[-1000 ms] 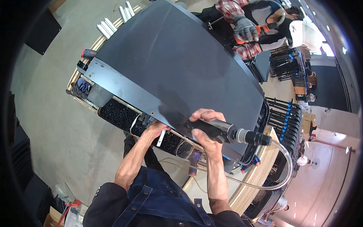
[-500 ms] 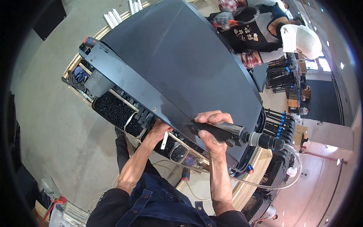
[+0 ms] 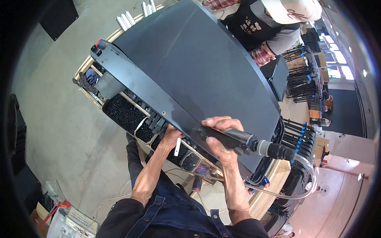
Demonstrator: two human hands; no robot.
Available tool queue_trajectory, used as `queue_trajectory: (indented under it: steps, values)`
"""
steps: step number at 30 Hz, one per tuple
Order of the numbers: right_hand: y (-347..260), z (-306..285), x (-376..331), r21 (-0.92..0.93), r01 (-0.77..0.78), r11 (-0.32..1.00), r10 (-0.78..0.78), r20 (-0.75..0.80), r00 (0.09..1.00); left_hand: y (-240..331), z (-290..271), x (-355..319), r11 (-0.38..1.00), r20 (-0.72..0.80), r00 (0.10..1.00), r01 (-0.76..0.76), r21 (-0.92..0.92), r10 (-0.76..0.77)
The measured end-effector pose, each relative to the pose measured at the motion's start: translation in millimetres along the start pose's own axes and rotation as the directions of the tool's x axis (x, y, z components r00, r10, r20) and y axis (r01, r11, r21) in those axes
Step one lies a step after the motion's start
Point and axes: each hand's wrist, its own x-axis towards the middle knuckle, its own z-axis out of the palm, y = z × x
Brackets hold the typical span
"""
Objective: Assembling the base and side panels of a treadmill using various power tools and manual fittings.
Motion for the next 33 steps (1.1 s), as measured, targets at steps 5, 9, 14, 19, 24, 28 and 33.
queue_trajectory:
  steps: [5, 9, 14, 19, 24, 28, 33]
  values:
    - [-14, 2, 2, -0.016, -0.117, 0.993, 0.117, 0.015, 0.993, 6, -17, -1, 0.988, 0.026, 0.994, 0.105, 0.11, -0.108]
    - [-18, 8, 8, -0.011, -0.034, 0.999, 0.033, -0.121, 0.992, 0, -26, -20, 0.977, -0.037, 0.978, 0.208, 0.035, -0.207]
    - [-12, 40, -4, -0.297, 0.018, 0.955, -0.101, -0.267, 0.958, 45, -25, -50, 0.719, -0.26, 0.959, 0.26, 0.644, -0.114]
    - [-20, 46, 0, -0.171, -0.111, 0.979, 0.004, -0.525, 0.851, 91, -121, -56, 0.013, -0.035, 0.915, 0.033, 0.999, 0.401]
    - [-23, 59, 14, -0.316, -0.058, 0.947, -0.065, -0.367, 0.928, 155, -171, -37, -0.126, -0.104, 0.907, 0.169, 0.978, 0.408]
    - [-28, 66, 12, -0.195, -0.193, 0.962, -0.001, -0.707, 0.708, 181, -121, -24, -0.064, 0.085, 0.954, -0.069, 0.996, 0.289]
    - [-32, 65, 8, -0.312, -0.18, 0.933, -0.021, -0.546, 0.838, 229, -49, -17, 0.967, -0.078, 0.997, -0.041, -0.251, 0.022]
